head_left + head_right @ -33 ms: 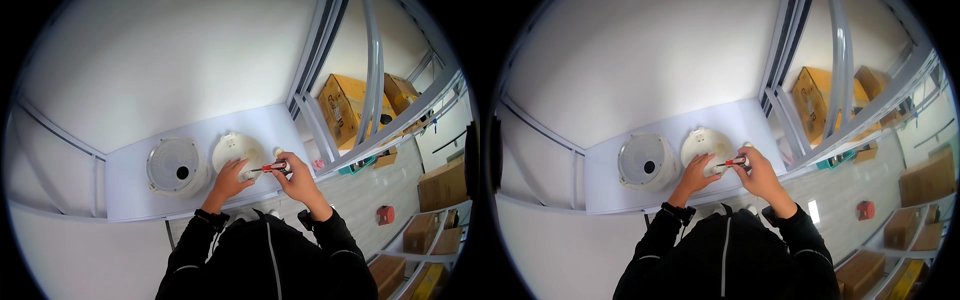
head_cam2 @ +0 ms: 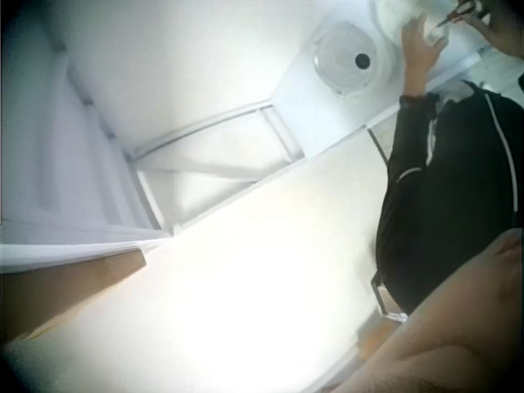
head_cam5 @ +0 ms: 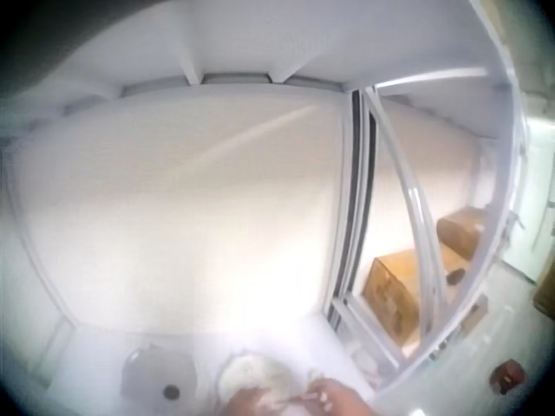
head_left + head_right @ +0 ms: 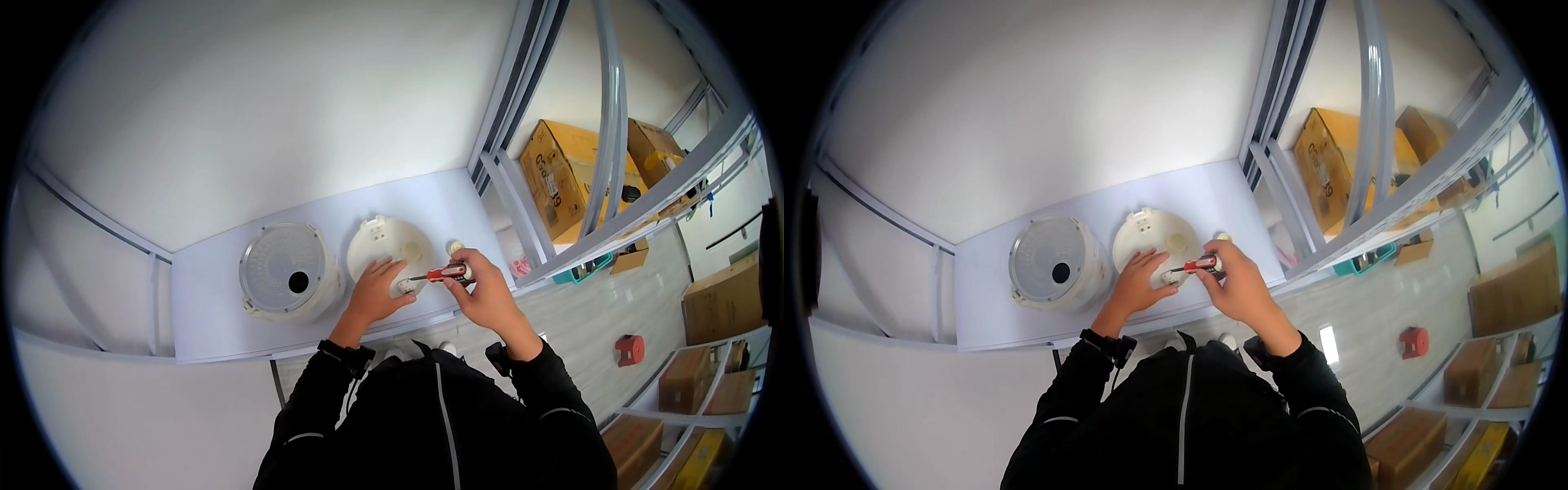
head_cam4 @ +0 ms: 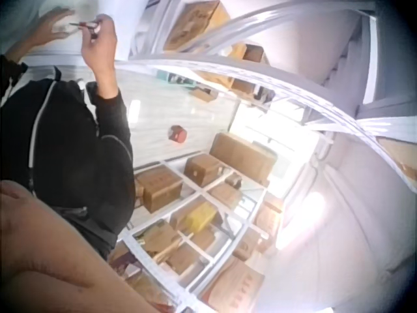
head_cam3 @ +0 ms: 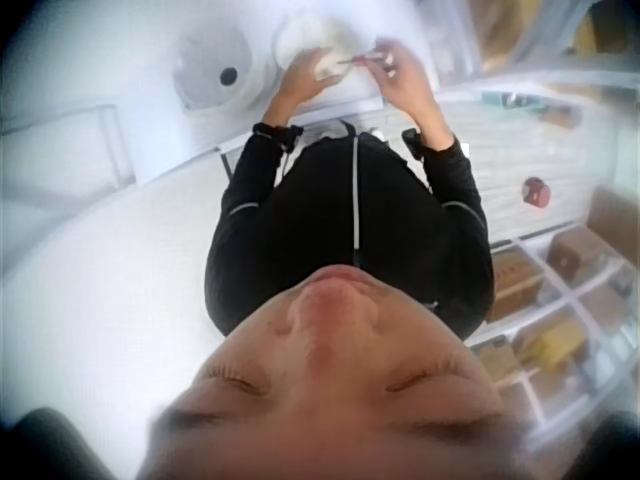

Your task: The person assembles a white cylindrical appliance by attaching a circular lid with a screwdriver, inserting small components, and securing the parts. The person handles the lid, base, and small white pieces, using a screwdriver to fasten screws.

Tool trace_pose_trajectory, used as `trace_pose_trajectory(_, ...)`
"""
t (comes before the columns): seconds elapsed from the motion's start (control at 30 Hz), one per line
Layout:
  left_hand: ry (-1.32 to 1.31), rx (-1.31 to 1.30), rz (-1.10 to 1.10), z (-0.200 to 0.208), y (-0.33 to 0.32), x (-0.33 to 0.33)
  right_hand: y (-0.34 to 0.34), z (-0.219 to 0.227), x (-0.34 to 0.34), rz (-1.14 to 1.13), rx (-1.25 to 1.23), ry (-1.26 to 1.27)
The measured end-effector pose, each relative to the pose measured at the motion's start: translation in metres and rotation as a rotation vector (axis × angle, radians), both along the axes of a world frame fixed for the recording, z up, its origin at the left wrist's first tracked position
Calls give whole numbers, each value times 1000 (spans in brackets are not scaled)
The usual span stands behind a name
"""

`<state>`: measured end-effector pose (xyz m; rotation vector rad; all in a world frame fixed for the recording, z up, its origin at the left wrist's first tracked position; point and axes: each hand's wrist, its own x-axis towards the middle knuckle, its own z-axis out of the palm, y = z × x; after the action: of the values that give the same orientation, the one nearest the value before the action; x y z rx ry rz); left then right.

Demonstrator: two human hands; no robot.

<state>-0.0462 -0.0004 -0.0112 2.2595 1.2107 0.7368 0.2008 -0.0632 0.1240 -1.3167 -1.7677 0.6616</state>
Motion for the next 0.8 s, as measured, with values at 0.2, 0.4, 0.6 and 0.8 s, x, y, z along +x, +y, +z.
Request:
trace_pose_trajectory(0.2,225,98,-56,-10,9,0,3,-16,-13,-8,-6,-58)
trace_pose_trajectory(0.4,260,3,-45,-9,13,4,5,-21,-23,-27,-48,-96)
trace_pose_trajectory(0.6,260,9,-47,-9,15,6,6,-25,-29,-57,-51,-118)
trace_pose_trajectory(0.8,271,-21,-44,-8,17,7,11,-23,-35,-70,-24,-153)
